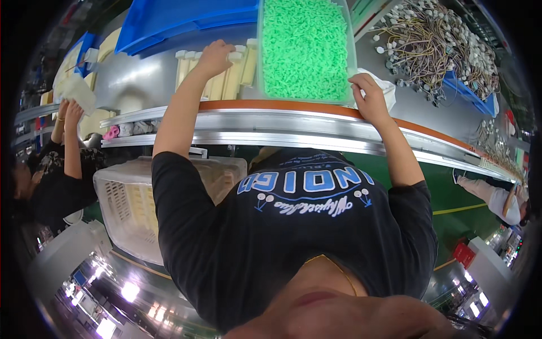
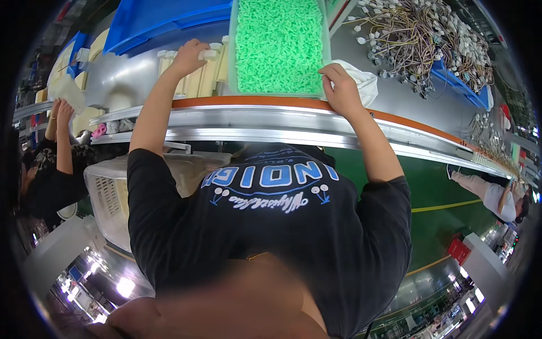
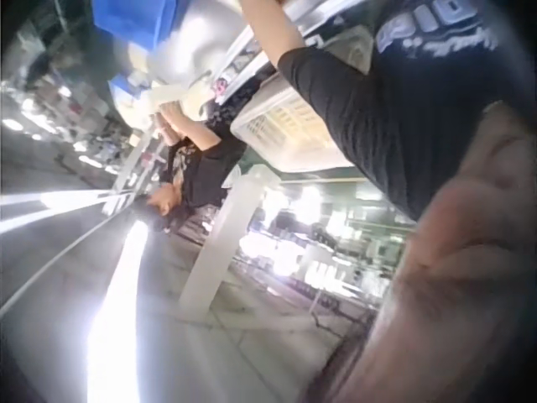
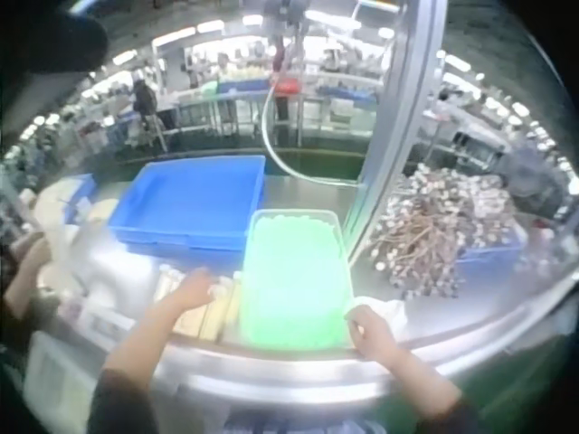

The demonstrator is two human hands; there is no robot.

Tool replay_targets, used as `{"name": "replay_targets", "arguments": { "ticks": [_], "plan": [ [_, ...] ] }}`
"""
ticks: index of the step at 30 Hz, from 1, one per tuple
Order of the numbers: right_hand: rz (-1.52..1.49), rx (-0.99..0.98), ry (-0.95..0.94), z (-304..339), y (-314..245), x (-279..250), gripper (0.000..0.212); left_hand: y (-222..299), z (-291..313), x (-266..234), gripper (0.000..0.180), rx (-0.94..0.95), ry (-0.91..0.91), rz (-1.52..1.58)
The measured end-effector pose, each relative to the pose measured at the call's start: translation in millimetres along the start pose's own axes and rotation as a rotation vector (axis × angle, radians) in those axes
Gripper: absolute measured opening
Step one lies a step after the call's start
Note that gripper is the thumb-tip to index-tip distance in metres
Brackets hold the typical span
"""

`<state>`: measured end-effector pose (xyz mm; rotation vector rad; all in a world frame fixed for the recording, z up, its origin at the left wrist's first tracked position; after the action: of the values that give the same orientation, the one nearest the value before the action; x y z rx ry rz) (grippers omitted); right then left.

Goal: Assembling wiring harnesses and plastic components on a production line.

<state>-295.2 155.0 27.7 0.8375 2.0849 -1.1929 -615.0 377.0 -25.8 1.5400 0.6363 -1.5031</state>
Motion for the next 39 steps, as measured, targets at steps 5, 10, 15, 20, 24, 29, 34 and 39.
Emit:
{"name": "replay_targets", "arguments": {
  "ticks": [5,10,15,20,24,29,34,39],
  "plan": [
    [-0.074,-0.006,0.002,-2,6,-1,0.013,13,-3,-6,0.033,-0.042,0.073,-0.174],
    [-0.054,-0.029,-0.086,-27,24,17,0.014,-23,-1,-42,0.029,-0.033,0.255,0.267],
    [0.042,-0.087,-0.230,-60,40,59,0.017,-1,41,-114,0.025,-0.153,0.414,0.993],
    [0.307,-0.102,-0.538,-85,36,102,0.016,70,51,-88,0.037,-0.072,0.204,1.725],
    [0.366,-0.163,-0.557,-83,36,116,0.017,102,58,-50,0.028,-0.337,-0.019,1.986],
    [0.355,-0.206,-0.554,-75,31,113,0.021,121,61,-38,0.030,-0.229,-0.273,2.054],
    [0.240,-0.081,-0.527,-77,44,113,0.017,122,57,-5,0.036,-0.424,-0.616,2.172],
    [0.213,-0.028,-0.510,-74,53,117,0.012,130,65,-2,0.036,-0.481,-0.720,2.152]
  ]
}}
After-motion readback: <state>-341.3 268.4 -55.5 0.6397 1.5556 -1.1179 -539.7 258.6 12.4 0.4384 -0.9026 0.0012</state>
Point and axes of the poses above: each hand's wrist, its own z-axis away from the middle knuckle, its own x-axis out of the palm, y = z × x, the point moved 3 cm from there along -z, towards the middle knuckle, and after that the axes turned 12 degrees about -x, right-handed, at the moved point
